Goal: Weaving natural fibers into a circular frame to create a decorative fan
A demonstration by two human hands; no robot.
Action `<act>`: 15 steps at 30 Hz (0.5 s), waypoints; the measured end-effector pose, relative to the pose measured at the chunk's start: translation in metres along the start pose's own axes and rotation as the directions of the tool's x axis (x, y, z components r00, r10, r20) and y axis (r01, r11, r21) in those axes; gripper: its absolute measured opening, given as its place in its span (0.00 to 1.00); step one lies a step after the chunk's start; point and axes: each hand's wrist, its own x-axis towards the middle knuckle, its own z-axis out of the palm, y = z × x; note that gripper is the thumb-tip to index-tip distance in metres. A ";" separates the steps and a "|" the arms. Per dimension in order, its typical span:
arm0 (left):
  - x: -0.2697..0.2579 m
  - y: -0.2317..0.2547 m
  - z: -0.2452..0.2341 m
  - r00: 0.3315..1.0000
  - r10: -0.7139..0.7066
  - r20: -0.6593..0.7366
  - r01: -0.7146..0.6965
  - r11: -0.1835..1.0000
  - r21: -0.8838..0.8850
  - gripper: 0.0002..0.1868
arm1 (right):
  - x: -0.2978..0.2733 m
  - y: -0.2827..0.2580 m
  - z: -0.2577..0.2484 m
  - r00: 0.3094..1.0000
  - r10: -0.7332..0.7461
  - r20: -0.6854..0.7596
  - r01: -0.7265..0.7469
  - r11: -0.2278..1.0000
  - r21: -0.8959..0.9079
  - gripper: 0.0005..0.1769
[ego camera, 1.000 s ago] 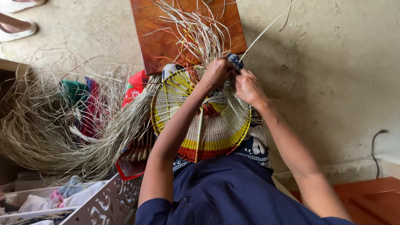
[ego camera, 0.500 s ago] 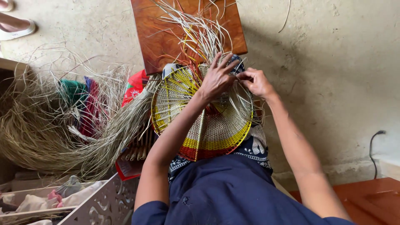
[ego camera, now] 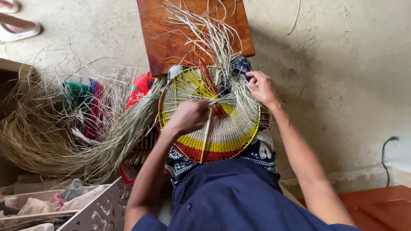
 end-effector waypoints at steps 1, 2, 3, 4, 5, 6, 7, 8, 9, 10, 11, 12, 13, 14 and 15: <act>-0.030 -0.009 -0.012 0.988 -0.151 0.002 0.151 0.985 0.084 0.07 | 0.000 -0.003 0.000 0.999 -0.051 -0.001 0.051 0.998 -0.031 0.21; -0.053 -0.013 -0.022 0.988 -0.153 0.002 0.152 0.985 0.083 0.07 | -0.003 -0.009 -0.004 0.999 -0.051 0.000 0.051 0.998 -0.031 0.21; -0.078 -0.017 -0.031 0.887 -0.454 0.081 0.443 0.888 0.119 0.09 | -0.004 -0.016 -0.007 0.998 -0.064 -0.005 0.063 0.996 -0.060 0.21; -0.104 -0.021 -0.041 0.691 -0.708 0.144 0.687 0.706 0.175 0.15 | -0.005 -0.023 -0.009 0.997 -0.077 -0.011 0.076 0.993 -0.089 0.20; -0.118 -0.031 -0.037 0.689 -0.712 0.138 0.691 0.702 0.172 0.15 | -0.007 -0.029 -0.010 0.996 -0.084 -0.007 0.083 0.993 -0.089 0.20; -0.133 -0.041 -0.033 0.660 -0.741 0.123 0.702 0.667 0.250 0.14 | -0.007 -0.035 -0.012 0.982 -0.187 -0.038 0.177 0.967 -0.182 0.19; -0.148 -0.051 -0.028 0.629 -0.769 0.108 0.709 0.626 0.324 0.13 | -0.009 -0.040 -0.014 0.956 -0.288 -0.058 0.262 0.925 -0.276 0.18; -0.140 -0.031 -0.039 0.626 -0.773 0.105 0.714 0.622 0.320 0.13 | -0.017 -0.069 -0.024 0.955 -0.293 -0.052 0.269 0.923 -0.275 0.18; -0.131 -0.012 -0.051 0.669 -0.741 0.052 0.693 0.647 0.317 0.17 | -0.025 -0.098 -0.034 0.911 -0.408 -0.056 0.393 0.901 -0.185 0.14; -0.121 0.007 -0.062 0.708 -0.706 -0.002 0.671 0.671 0.316 0.22 | -0.033 -0.126 -0.045 0.854 -0.516 -0.071 0.509 0.855 -0.095 0.11; -0.107 0.016 -0.062 0.706 -0.708 -0.001 0.672 0.670 0.315 0.22 | -0.058 -0.180 -0.059 0.854 -0.515 -0.068 0.509 0.856 -0.093 0.11; -0.093 0.024 -0.062 0.716 -0.691 -0.095 0.689 0.679 0.253 0.19 | -0.092 -0.230 -0.077 0.968 -0.248 0.036 0.182 0.793 0.581 0.09; -0.079 0.032 -0.061 0.717 -0.671 -0.190 0.697 0.691 0.191 0.17 | -0.135 -0.273 -0.103 0.953 -0.076 0.294 -0.261 0.291 0.921 0.12; -0.065 0.040 -0.057 0.716 -0.672 -0.188 0.698 0.690 0.190 0.17 | -0.164 -0.306 -0.124 0.952 -0.075 0.295 -0.263 0.290 0.920 0.12; -0.052 0.048 -0.052 0.782 -0.574 -0.244 0.609 0.787 0.100 0.13 | -0.198 -0.344 -0.143 0.953 -0.062 0.296 -0.269 0.273 0.924 0.12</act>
